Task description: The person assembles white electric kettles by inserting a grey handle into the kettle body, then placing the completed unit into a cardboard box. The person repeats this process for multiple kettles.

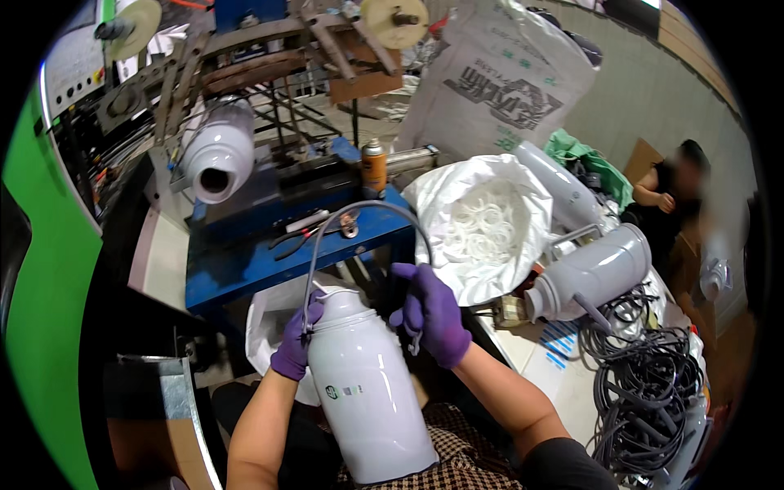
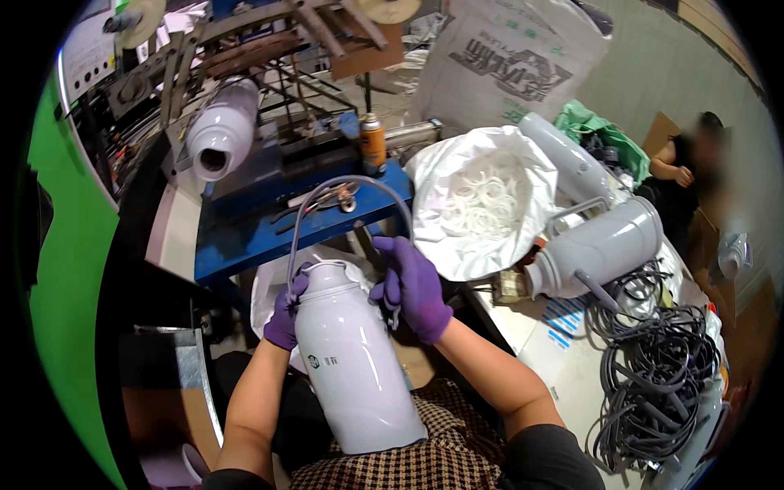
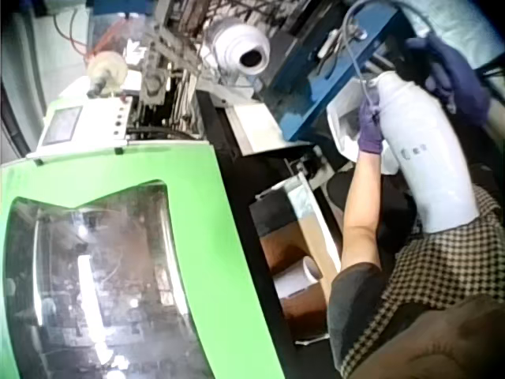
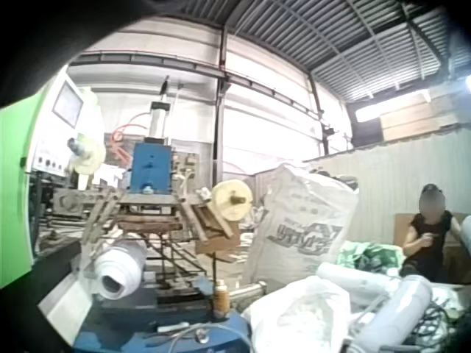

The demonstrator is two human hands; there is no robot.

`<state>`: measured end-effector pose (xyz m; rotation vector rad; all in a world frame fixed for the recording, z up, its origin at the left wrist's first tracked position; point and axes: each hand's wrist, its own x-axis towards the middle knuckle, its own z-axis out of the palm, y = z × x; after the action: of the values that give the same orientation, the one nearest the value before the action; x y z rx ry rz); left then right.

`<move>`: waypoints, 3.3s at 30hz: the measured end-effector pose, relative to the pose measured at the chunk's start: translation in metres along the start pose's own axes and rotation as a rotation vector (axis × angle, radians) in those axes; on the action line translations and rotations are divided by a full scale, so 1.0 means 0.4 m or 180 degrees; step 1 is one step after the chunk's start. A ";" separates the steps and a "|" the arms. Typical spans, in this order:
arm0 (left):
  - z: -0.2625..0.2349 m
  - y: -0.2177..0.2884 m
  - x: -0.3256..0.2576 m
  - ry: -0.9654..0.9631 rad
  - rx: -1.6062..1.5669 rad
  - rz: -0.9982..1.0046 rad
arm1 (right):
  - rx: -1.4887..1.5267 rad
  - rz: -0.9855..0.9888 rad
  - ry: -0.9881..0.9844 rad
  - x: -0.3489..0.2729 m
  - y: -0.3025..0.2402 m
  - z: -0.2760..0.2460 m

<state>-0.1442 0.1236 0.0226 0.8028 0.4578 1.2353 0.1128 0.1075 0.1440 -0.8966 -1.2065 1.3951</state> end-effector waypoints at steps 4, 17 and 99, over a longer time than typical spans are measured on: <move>0.041 0.055 -0.005 -0.0388 0.1109 0.0414 | -0.0152 0.0408 -0.0362 0.066 0.040 0.043; 0.075 0.032 -0.027 -0.0244 0.1375 0.0124 | -0.2133 -0.2616 -0.0542 0.025 0.110 0.063; 0.106 -0.018 0.034 0.0117 -0.0785 0.0203 | -0.0511 -0.0538 -0.0495 0.072 0.125 0.020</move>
<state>-0.1059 0.1234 0.0462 0.5892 0.3036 1.3378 0.0886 0.1364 0.0995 -0.7860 -1.4946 1.2631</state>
